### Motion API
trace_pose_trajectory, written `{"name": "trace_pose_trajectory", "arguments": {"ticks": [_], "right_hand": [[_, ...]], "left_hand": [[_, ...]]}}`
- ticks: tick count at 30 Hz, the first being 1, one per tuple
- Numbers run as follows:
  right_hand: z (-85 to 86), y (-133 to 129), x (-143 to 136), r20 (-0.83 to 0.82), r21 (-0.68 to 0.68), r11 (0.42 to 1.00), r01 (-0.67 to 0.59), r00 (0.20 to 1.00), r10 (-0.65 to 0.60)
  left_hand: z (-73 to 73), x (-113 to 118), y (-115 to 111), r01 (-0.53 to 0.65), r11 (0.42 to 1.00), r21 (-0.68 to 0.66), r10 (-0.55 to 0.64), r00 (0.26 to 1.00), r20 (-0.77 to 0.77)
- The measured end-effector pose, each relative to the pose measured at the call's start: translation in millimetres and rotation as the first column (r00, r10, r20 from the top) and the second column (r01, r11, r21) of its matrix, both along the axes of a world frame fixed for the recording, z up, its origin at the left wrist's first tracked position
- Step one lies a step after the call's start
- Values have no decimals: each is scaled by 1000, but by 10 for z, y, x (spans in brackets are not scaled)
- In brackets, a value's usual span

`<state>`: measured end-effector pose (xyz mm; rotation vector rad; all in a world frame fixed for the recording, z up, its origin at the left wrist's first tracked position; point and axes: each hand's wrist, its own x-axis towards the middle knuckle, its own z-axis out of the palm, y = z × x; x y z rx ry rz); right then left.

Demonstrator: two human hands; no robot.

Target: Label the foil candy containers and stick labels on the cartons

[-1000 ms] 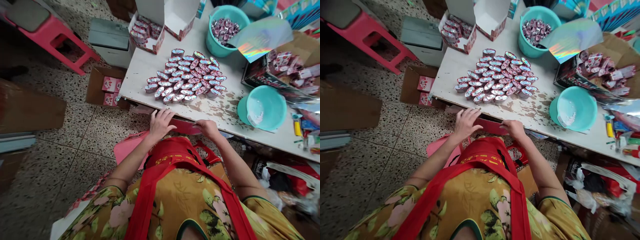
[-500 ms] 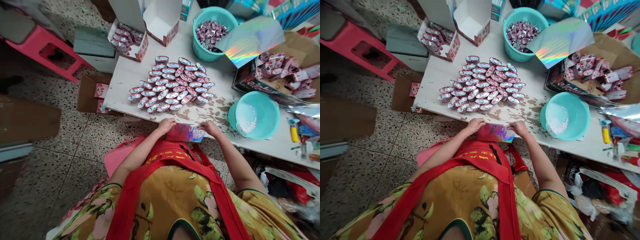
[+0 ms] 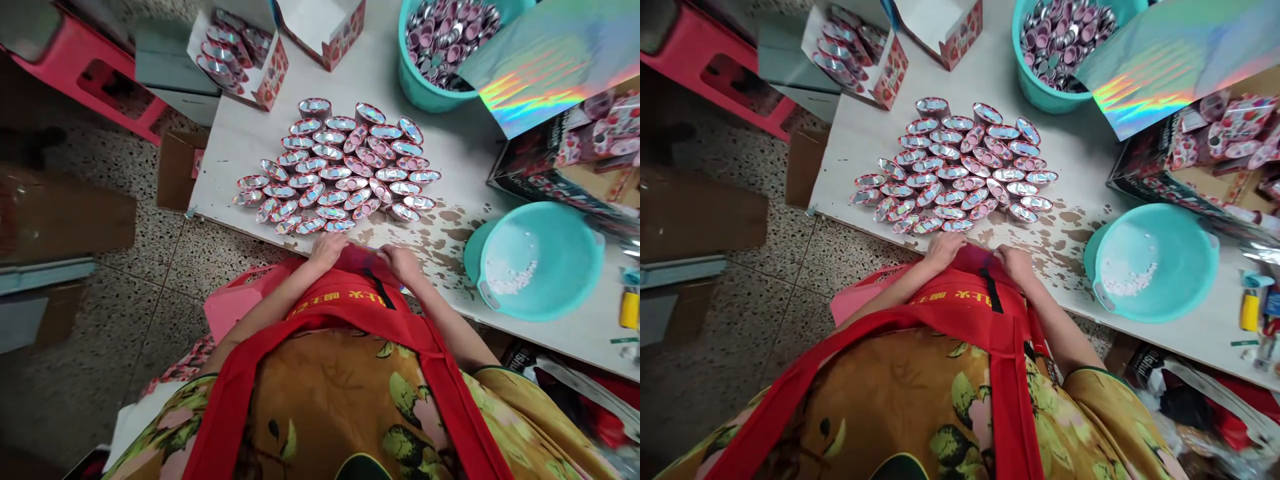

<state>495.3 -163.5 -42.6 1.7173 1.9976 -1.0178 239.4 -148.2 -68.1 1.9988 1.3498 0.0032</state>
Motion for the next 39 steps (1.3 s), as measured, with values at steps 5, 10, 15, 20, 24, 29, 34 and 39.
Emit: {"name": "trace_pose_trajectory", "arguments": {"ticks": [5,10,15,20,24,29,34,39], "right_hand": [[-220,61,-14,-148,-76,996,43,988,-54],[-352,119,73,-231,-142,986,87,966,-119],[-404,153,82,-279,-198,971,132,942,-185],[-459,181,73,-234,-223,966,133,954,-185],[-359,221,61,-235,-228,959,168,946,-222],[14,473,-61,-563,-365,821,438,598,-569],[192,823,-300,-577,-569,651,503,320,-751],[84,964,-315,-577,-499,619,606,301,-759]], "left_hand": [[17,245,-113,90,993,81,-97,992,84],[-71,455,-132,184,982,-53,-173,972,160],[-135,405,-197,104,978,-180,-41,945,325],[-77,368,-247,68,925,-375,156,830,536],[116,377,-169,-404,730,-551,668,593,450],[325,425,271,-644,436,-629,859,89,504],[354,519,633,-627,423,-654,853,32,521],[194,584,775,-593,469,-655,864,156,478]]}}
